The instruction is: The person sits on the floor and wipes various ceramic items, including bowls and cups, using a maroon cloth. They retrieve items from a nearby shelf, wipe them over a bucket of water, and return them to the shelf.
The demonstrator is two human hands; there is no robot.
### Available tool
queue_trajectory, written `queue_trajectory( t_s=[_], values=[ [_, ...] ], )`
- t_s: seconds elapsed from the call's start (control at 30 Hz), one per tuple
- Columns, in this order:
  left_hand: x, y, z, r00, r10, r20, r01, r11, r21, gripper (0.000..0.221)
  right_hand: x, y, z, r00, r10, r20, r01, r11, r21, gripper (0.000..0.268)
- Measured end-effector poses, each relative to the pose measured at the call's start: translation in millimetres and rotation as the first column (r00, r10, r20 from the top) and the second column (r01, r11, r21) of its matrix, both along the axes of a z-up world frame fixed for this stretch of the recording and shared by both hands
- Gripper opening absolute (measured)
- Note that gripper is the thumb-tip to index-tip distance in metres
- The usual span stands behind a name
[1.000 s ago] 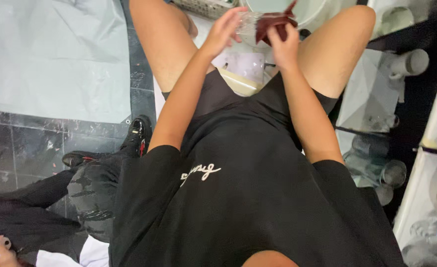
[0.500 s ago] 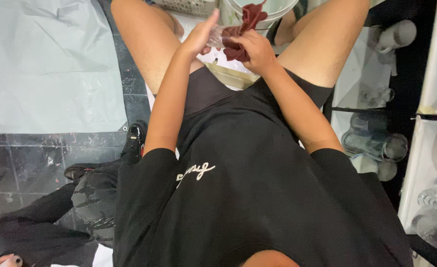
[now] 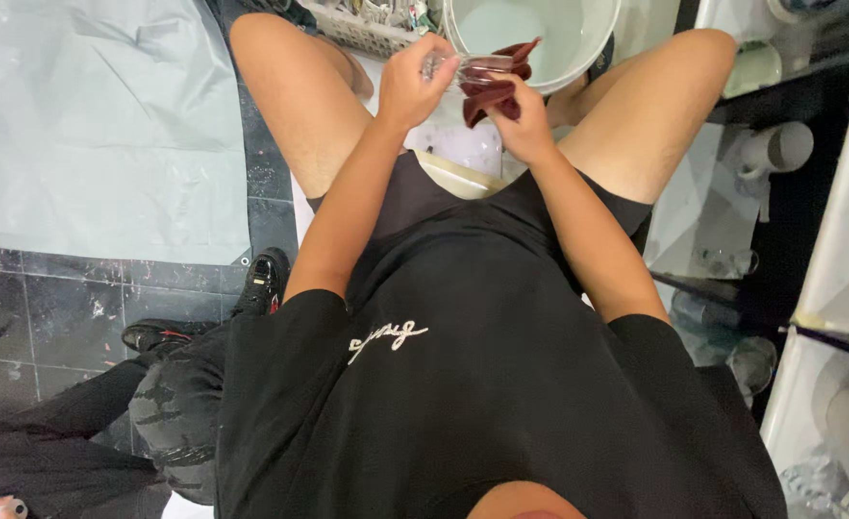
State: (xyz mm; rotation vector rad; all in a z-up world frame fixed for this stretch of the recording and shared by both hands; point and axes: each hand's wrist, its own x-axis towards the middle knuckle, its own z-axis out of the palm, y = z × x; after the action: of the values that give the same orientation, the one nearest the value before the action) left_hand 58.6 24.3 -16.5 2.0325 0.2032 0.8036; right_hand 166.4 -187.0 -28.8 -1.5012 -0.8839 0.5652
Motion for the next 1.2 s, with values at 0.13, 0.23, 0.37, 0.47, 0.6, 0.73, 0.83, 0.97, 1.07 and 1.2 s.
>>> queue_trajectory(
  t_s=[0.13, 0.23, 0.37, 0.47, 0.6, 0.73, 0.83, 0.97, 1.07, 1.2],
  values=[
    [23.8, 7.8, -2.1, 0.969, -0.222, -0.111, 0.148, 0.874, -0.462, 0.059, 16.6, 3.6, 6.4, 0.997, -0.075, 0.008, 0.074, 0.997, 0.038, 0.034],
    [31.8, 15.1, -5.4, 0.888, -0.412, -0.206, 0.106, 0.618, -0.779, 0.08, 20.6, 3.2, 19.9, 0.969, -0.082, 0.233, 0.069, 0.996, 0.065, 0.037],
    [24.6, 18.0, -9.2, 0.774, -0.511, -0.373, 0.002, 0.591, -0.807, 0.076, 10.6, 2.8, 33.5, 0.943, -0.079, 0.325, 0.061, 0.996, 0.064, 0.044],
    [19.1, 19.0, -17.0, 0.76, -0.526, -0.381, -0.014, 0.574, -0.819, 0.071, 8.6, 5.6, 34.5, 0.936, -0.061, 0.348, 0.037, 0.996, 0.077, 0.045],
    [9.0, 8.7, -29.1, 0.859, -0.45, -0.244, 0.08, 0.588, -0.805, 0.055, 1.7, -4.9, 16.0, 0.989, -0.027, 0.146, 0.025, 1.0, 0.019, 0.037],
    [-11.2, -1.8, -11.2, 0.928, -0.344, -0.141, 0.215, 0.806, -0.551, 0.038, 0.0, -11.3, -11.7, 0.994, -0.103, -0.029, 0.103, 0.995, -0.007, 0.03],
    [-43.7, -10.4, 7.6, 0.953, -0.297, -0.06, 0.282, 0.942, -0.181, 0.047, -7.8, -17.1, -29.4, 0.95, -0.114, -0.292, 0.124, 0.992, 0.014, 0.023],
    [-63.0, -19.4, 5.4, 0.948, -0.317, 0.012, 0.316, 0.941, -0.118, 0.046, -19.9, -30.2, -40.5, 0.968, -0.13, -0.213, 0.139, 0.99, 0.028, 0.025],
    [-65.9, -11.1, -8.5, 0.881, -0.444, -0.164, 0.195, 0.655, -0.73, 0.056, -31.5, -26.1, -25.0, 0.979, -0.097, -0.178, 0.109, 0.992, 0.059, 0.025],
    [-68.2, -3.7, -27.4, 0.823, -0.521, -0.228, 0.151, 0.587, -0.796, 0.065, -45.7, -22.0, 7.0, 0.994, -0.028, -0.102, 0.037, 0.995, 0.09, 0.033]
  ],
)
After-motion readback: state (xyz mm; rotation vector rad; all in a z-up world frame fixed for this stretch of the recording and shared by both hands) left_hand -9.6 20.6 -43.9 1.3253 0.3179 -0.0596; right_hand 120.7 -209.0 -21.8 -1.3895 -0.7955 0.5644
